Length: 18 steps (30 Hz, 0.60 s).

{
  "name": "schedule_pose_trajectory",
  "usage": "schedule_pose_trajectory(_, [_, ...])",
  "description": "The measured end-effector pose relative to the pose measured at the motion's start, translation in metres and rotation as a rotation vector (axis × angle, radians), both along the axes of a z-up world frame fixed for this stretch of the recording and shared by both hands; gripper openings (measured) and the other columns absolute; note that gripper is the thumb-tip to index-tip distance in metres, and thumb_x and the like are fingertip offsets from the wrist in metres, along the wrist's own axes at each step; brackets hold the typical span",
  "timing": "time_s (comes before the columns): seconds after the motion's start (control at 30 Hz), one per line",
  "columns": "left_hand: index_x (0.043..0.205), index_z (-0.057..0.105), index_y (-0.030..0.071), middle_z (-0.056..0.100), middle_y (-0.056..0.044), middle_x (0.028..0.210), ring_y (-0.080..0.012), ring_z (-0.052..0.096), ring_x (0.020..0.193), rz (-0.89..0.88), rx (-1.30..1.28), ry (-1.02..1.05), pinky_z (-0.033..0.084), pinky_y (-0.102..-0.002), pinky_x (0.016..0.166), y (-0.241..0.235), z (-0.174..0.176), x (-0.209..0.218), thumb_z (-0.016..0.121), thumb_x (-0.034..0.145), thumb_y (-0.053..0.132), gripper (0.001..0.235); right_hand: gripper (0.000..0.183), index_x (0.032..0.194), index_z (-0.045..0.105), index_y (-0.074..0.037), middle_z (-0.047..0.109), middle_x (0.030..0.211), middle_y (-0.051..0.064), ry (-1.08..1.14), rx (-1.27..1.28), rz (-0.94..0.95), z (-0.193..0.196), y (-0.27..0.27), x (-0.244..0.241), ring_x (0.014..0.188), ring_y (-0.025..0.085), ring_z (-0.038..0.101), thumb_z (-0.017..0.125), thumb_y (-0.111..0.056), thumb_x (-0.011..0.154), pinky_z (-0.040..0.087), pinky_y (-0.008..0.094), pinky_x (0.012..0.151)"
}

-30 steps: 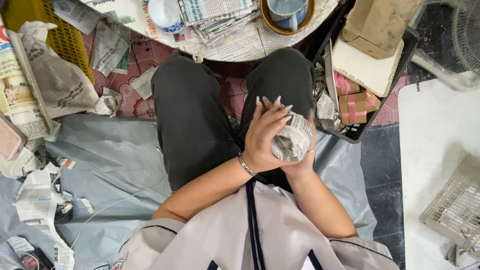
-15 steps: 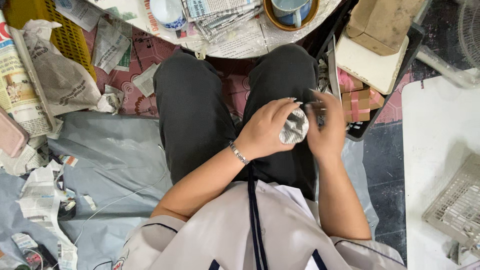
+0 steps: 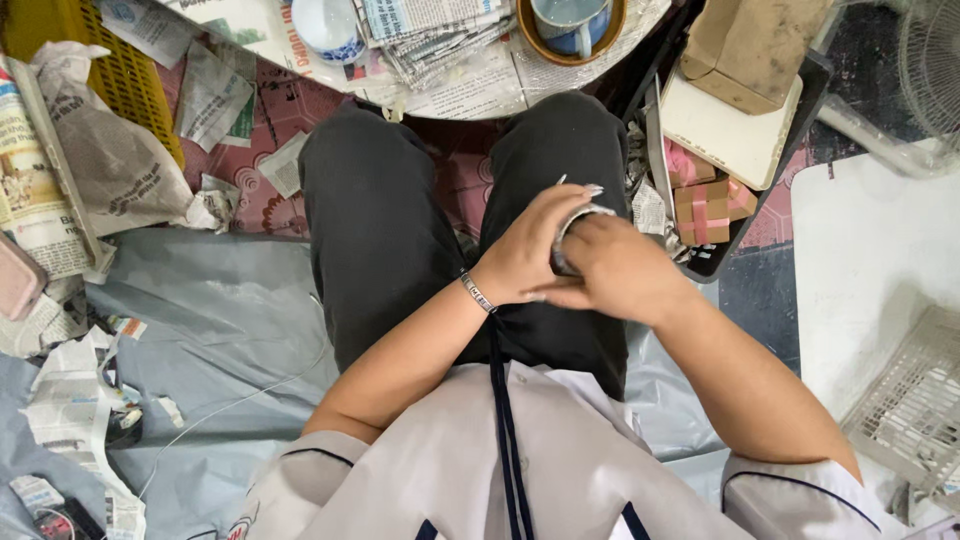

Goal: The person sits on the floor and wraps individual ceramic cups and bowls in newspaper. They fold the paper around each item, tuck the edges, and place the wrapped pieces onto a nearby table.

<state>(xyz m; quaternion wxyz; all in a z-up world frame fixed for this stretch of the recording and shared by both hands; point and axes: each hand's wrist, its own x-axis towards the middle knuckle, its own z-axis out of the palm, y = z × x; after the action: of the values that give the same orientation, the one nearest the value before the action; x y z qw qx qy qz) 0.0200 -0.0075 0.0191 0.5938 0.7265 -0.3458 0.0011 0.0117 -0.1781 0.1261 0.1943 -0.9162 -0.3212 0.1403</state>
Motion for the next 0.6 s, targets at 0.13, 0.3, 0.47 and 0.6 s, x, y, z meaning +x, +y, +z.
schedule_pose_trajectory(0.13, [0.154, 0.039, 0.007, 0.049, -0.014, 0.157, -0.0328, 0.048, 0.150, -0.012, 0.066, -0.052, 0.021, -0.056, 0.135, 0.000, 0.003, 0.004, 0.088, 0.083, 0.033, 0.090, 0.064, 0.089, 0.068, 0.009, 0.067, 0.095, 0.026, 0.036, 0.043, -0.042, 0.002, 0.000, 0.006, 0.093, 0.045, 0.063, 0.079, -0.052, 0.074, 0.050, 0.050, 0.087])
schedule_pose_trajectory(0.3, [0.157, 0.028, 0.001, 0.030, -0.020, 0.166, -0.0442, 0.019, 0.158, 0.083, 0.305, -0.050, 0.002, -0.066, 0.127, 0.037, 0.021, 0.001, 0.095, 0.059, 0.057, 0.131, 0.062, 0.087, 0.068, 0.011, 0.067, 0.092, 0.029, 0.047, -0.063, -0.026, -0.004, 0.001, 0.015, 0.091, 0.047, 0.063, 0.074, -0.051, 0.082, 0.050, 0.051, 0.086])
schedule_pose_trajectory(0.47, [0.155, 0.008, -0.012, 0.006, -0.037, 0.164, -0.0492, -0.003, 0.154, 0.112, 0.540, 0.208, -0.002, -0.066, 0.121, 0.026, 0.014, -0.027, 0.094, 0.042, 0.071, 0.164, 0.054, 0.085, 0.068, 0.009, 0.067, 0.087, 0.028, 0.049, -0.074, -0.077, -0.007, 0.009, 0.015, 0.088, 0.047, 0.063, 0.067, -0.045, 0.090, 0.050, 0.052, 0.085])
schedule_pose_trajectory(0.6, [0.153, 0.016, -0.010, 0.010, -0.033, 0.164, -0.0470, 0.000, 0.154, 0.154, 0.491, 0.224, -0.003, -0.068, 0.121, 0.003, -0.002, -0.027, 0.094, 0.044, 0.070, 0.156, 0.058, 0.081, 0.067, 0.009, 0.066, 0.085, 0.028, 0.031, -0.080, -0.088, -0.008, 0.014, 0.011, 0.087, 0.047, 0.063, 0.064, -0.047, 0.095, 0.049, 0.052, 0.086])
